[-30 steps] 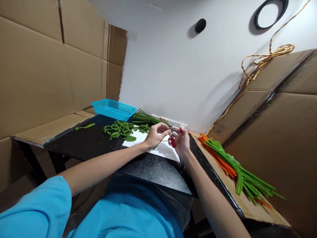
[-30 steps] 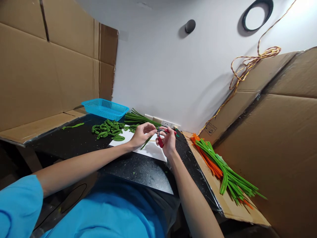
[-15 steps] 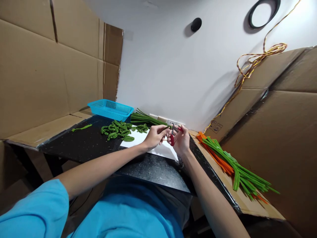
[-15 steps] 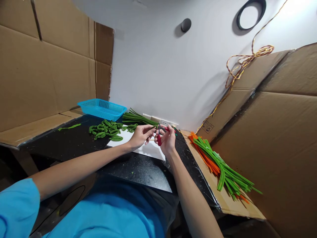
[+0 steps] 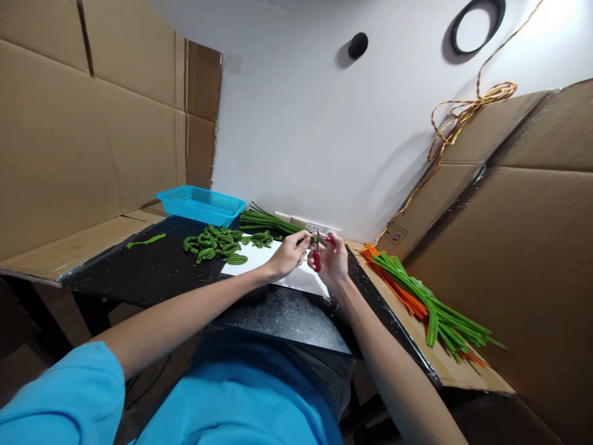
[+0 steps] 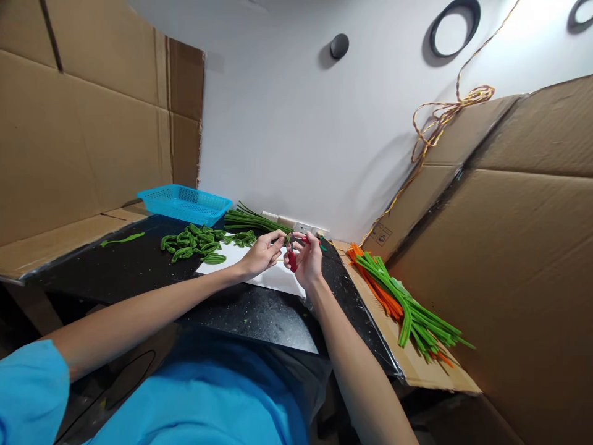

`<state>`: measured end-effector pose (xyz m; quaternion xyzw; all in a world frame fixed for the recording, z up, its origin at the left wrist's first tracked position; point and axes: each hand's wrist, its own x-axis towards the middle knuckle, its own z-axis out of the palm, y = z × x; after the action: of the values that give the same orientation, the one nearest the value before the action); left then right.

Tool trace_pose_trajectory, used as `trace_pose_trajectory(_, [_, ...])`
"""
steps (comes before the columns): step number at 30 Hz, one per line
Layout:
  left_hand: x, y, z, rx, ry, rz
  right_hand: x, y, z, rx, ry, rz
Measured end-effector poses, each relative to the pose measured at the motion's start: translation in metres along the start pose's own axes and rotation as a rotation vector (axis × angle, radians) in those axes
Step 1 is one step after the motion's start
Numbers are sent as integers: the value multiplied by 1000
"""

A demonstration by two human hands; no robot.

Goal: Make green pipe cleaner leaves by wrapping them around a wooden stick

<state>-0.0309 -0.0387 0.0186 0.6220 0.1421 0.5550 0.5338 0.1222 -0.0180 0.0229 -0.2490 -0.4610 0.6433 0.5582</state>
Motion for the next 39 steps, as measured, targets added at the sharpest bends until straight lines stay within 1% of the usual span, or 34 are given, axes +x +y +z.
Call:
trace_pose_trajectory(3, [0,-1,-1,-24,-16,-27,0,1,1,-20,111,-30])
trace_pose_trajectory(5, [1,-1,-2,-31,-3,-34,0,1,2,-33,155,-62])
trace_pose_trajectory(9, [0,-1,-3,-37,13,-68,0,2,2,-19,191,-104])
trace_pose_trajectory(12, [-1,-1,-4,-68,36,-109,0,2,1,25,217,-107])
trace_pose_trajectory(15, [-2,0,-5,-93,29,-162,0,1,-2,60,231,-105])
trace_pose_trajectory(19, [-2,2,-6,-127,9,-203,0,0,-6,63,199,-102])
trace_pose_trajectory(22, [-1,2,-8,-154,7,-213,-1,-1,-9,50,131,-114])
trace_pose_trajectory(26, [-1,3,-9,-176,5,-208,-1,-4,-13,49,56,-92])
trace_pose_trajectory(30, [0,9,-11,-161,9,-220,-1,-7,-16,42,83,-89])
trace_pose_trajectory(33, [1,13,-14,-152,-20,-222,-1,-7,-17,66,111,-92])
trace_pose_trajectory(36, [2,15,-16,-135,-55,-211,0,-6,-17,84,82,-92])
trace_pose_trajectory(39, [3,15,-18,-135,-50,-194,2,-6,-18,51,24,-99])
